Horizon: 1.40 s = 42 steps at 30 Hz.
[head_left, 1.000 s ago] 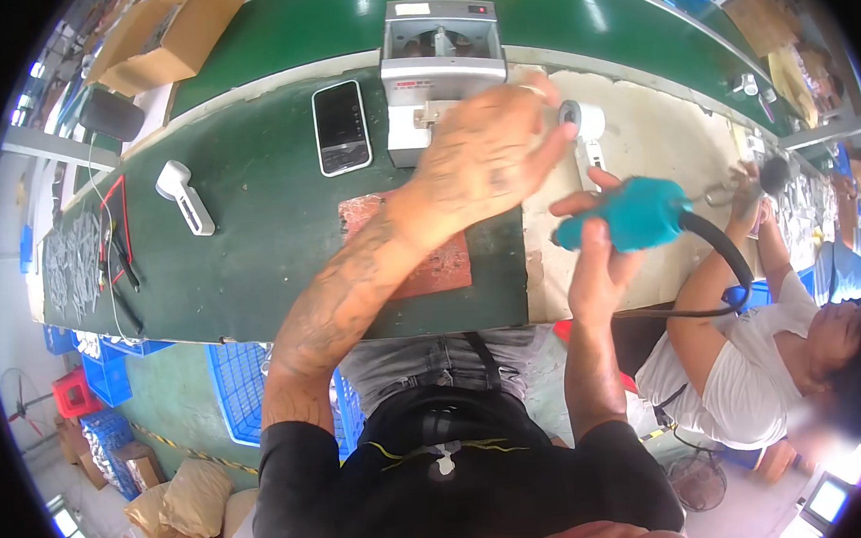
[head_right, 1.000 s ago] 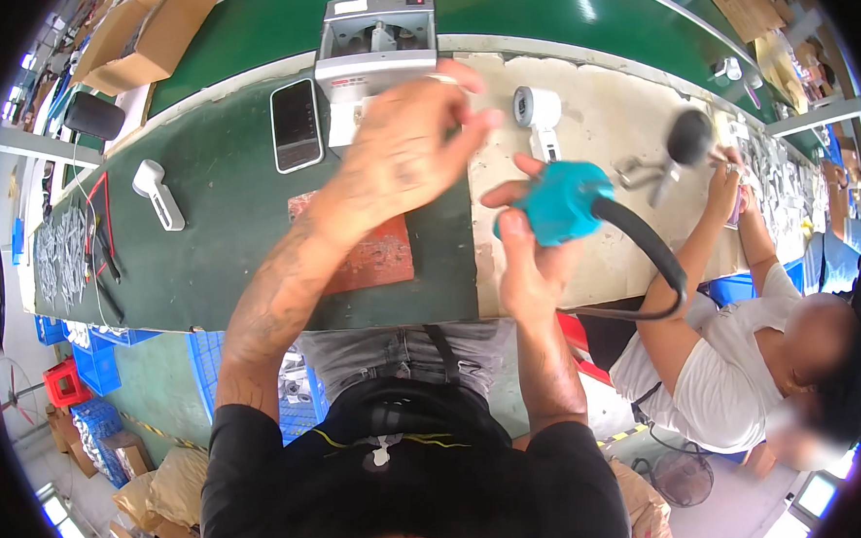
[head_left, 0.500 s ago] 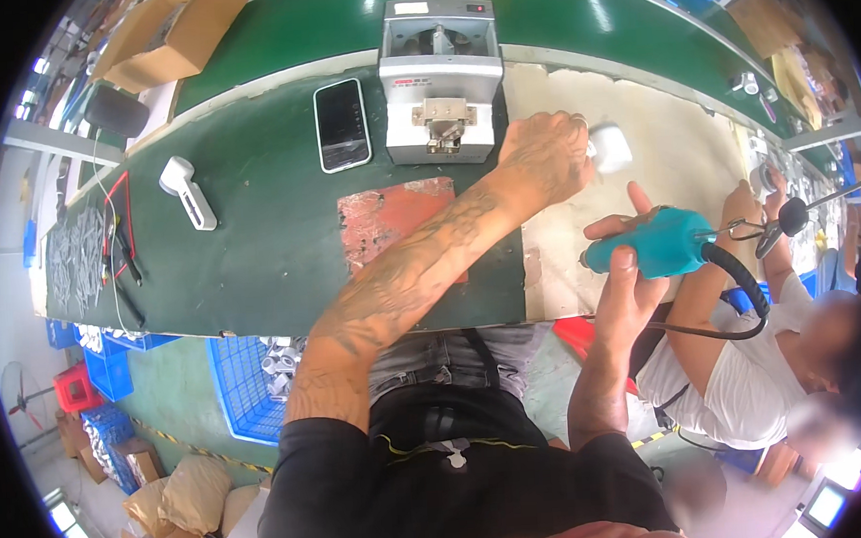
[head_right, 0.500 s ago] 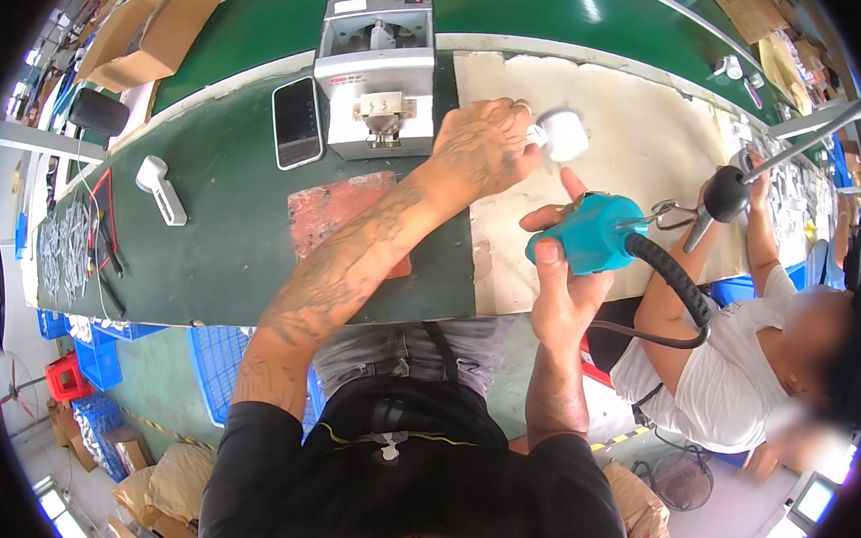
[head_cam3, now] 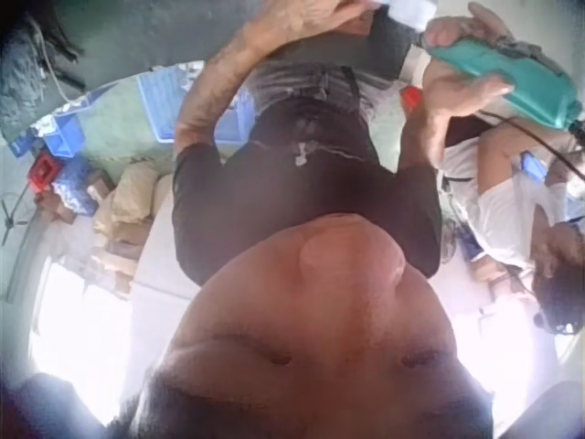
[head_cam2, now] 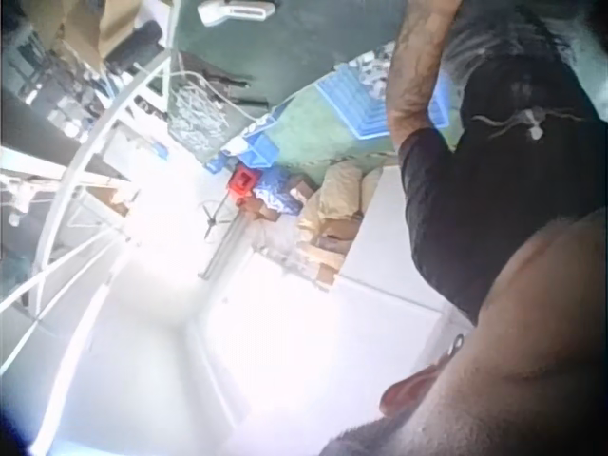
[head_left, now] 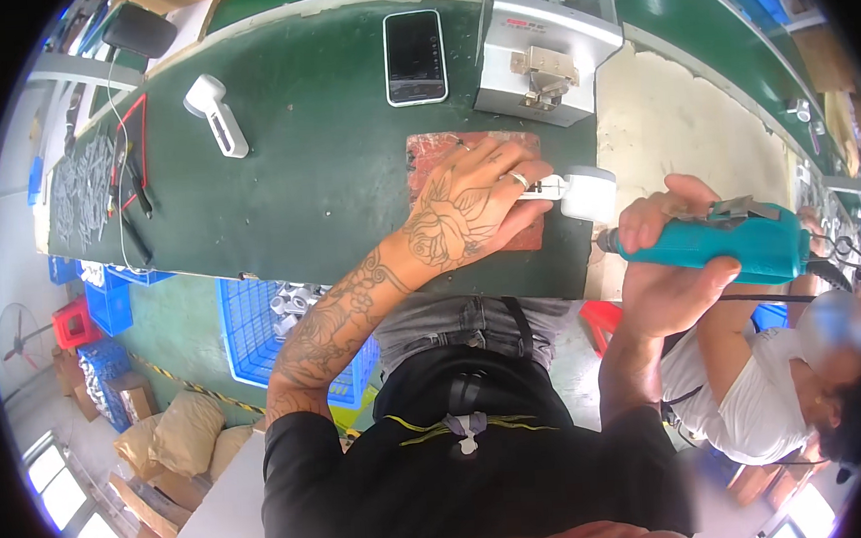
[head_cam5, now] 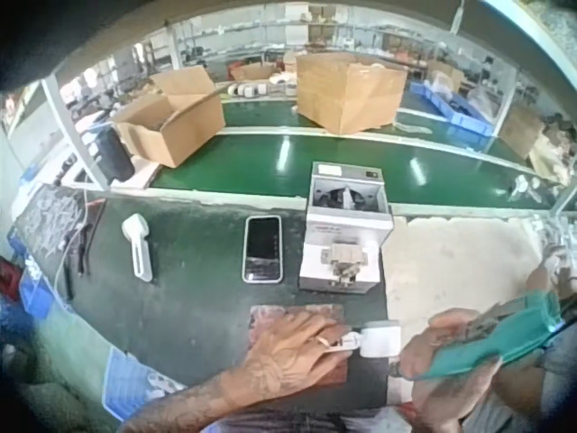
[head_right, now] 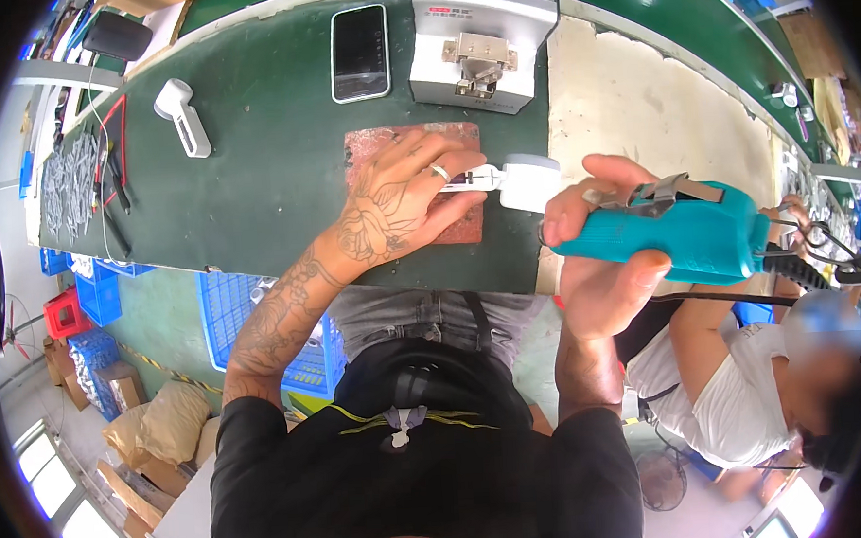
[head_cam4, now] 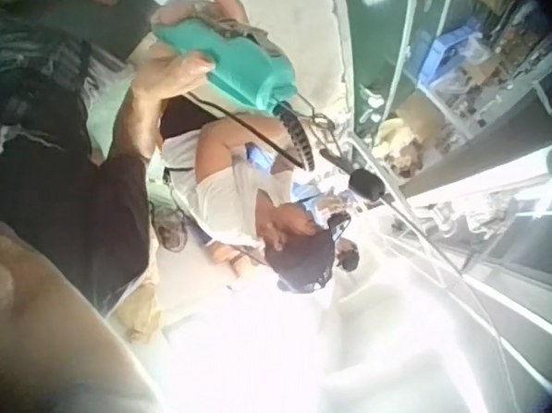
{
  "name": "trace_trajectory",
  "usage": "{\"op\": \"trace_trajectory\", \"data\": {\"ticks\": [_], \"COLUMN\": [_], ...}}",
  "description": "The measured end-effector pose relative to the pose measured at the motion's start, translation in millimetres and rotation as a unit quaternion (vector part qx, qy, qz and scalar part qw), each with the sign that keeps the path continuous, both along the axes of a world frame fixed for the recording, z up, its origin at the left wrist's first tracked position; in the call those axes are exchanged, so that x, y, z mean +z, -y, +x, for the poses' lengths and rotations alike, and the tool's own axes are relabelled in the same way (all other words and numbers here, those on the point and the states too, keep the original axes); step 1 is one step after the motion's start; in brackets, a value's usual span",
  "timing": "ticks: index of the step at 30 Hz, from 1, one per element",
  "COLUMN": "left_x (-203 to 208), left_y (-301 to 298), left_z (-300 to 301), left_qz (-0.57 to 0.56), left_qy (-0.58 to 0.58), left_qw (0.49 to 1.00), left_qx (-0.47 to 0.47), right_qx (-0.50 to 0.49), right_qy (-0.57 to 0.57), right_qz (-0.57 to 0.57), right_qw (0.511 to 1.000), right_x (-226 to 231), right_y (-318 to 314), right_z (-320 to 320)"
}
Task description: Using an electric screwdriver to assemble the components of handheld hair dryers at a factory workstation.
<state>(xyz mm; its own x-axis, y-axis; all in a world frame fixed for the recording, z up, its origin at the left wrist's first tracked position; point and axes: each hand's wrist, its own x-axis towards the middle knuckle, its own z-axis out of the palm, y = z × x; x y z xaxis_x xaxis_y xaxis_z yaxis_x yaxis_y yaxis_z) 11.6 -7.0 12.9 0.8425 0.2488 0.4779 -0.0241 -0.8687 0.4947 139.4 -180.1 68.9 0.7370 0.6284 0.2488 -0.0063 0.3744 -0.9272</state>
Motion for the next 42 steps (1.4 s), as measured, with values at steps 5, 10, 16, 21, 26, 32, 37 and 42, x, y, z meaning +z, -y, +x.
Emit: {"op": "trace_trajectory", "data": {"ticks": [5, 10, 16, 21, 26, 32, 37, 42], "left_x": [-5, -6, -11, -16, -13, -9, -14, -23], "left_y": [-2, -1, -1, -4, -4, -4, -4, -3], "left_z": [0, -2, -2, -1, -2, -5, -3, -3], "left_qz": [0.007, -0.021, -0.045, -0.045, -0.067, -0.035, -0.058, -0.099], "left_qy": [0.023, 0.028, 0.051, 0.047, 0.026, 0.018, 0.036, 0.023], "left_qw": [1.0, 0.999, 0.998, 0.998, 0.997, 0.999, 0.997, 0.995], "left_qx": [0.002, -0.006, -0.005, -0.022, -0.023, -0.017, -0.019, -0.015], "right_qx": [0.051, 0.038, 0.024, 0.019, 0.014, -0.002, 0.012, 0.002], "right_qy": [-0.012, 0.005, 0.051, 0.054, 0.048, 0.048, 0.066, 0.07], "right_qz": [0.072, 0.052, -0.015, -0.015, -0.026, -0.036, -0.04, -0.042], "right_qw": [0.996, 0.998, 0.998, 0.998, 0.998, 0.998, 0.997, 0.997], "right_x": [4, 12, 7, 2, -1, -2, -1, 0], "right_y": [-32, -60, -67, -71, -72, -74, -76, -78], "right_z": [6, 6, -4, -6, -5, -4, -4, -5]}}
